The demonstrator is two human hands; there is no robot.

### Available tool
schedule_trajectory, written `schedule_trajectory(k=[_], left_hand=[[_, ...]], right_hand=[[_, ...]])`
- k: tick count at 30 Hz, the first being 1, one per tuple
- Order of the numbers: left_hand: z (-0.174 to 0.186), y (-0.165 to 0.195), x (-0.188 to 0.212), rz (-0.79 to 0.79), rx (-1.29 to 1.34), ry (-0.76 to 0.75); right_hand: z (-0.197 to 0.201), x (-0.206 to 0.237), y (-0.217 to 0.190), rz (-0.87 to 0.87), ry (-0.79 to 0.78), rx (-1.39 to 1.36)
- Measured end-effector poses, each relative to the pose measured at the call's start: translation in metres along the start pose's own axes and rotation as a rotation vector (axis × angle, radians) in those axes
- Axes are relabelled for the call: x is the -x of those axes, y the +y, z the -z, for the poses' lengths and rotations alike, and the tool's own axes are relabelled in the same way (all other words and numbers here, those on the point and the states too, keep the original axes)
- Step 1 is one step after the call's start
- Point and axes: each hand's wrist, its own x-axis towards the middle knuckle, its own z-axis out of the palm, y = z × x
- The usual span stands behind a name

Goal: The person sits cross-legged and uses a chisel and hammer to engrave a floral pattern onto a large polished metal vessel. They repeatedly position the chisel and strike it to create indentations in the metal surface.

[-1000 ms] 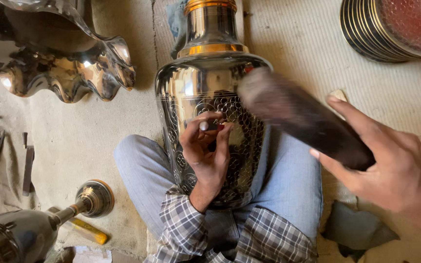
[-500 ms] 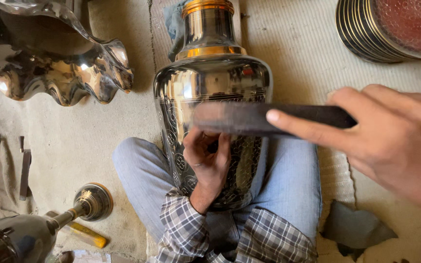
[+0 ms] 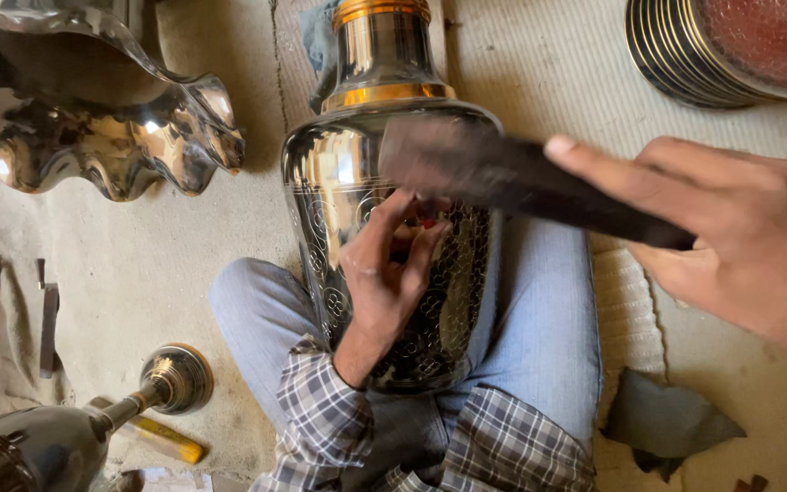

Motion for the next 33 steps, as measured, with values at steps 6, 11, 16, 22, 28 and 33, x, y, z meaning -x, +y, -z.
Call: schedule_trajectory(k=[6, 11, 16, 22, 28, 33], left_hand=[[0.005, 0.009, -0.019, -0.042, -0.097, -0.127], [0.011, 0.02, -0.032, -0.072, -0.105, -0.236], [0.013, 0.025, -0.04, 0.064, -0.2, -0.371], [0.016, 0.015, -0.035, -0.128, -0.167, -0.382], [0.012, 0.01, -0.008, 0.232, 0.122, -0.08], [0.011, 0.011, 0.001, 0.039, -0.024, -0.038]], right_hand=[[-0.018, 0.004, 0.007, -0.071, 0.071, -0.228], [-0.041, 0.013, 0.003, -0.155, 0.178, -0.437], [-0.062, 0.019, -0.001, -0.189, 0.285, -0.494], [-0.073, 0.024, -0.008, -0.133, 0.392, -0.503], [-0.063, 0.022, -0.008, -0.082, 0.456, -0.36], [-0.037, 0.02, -0.007, -0.027, 0.486, -0.452]])
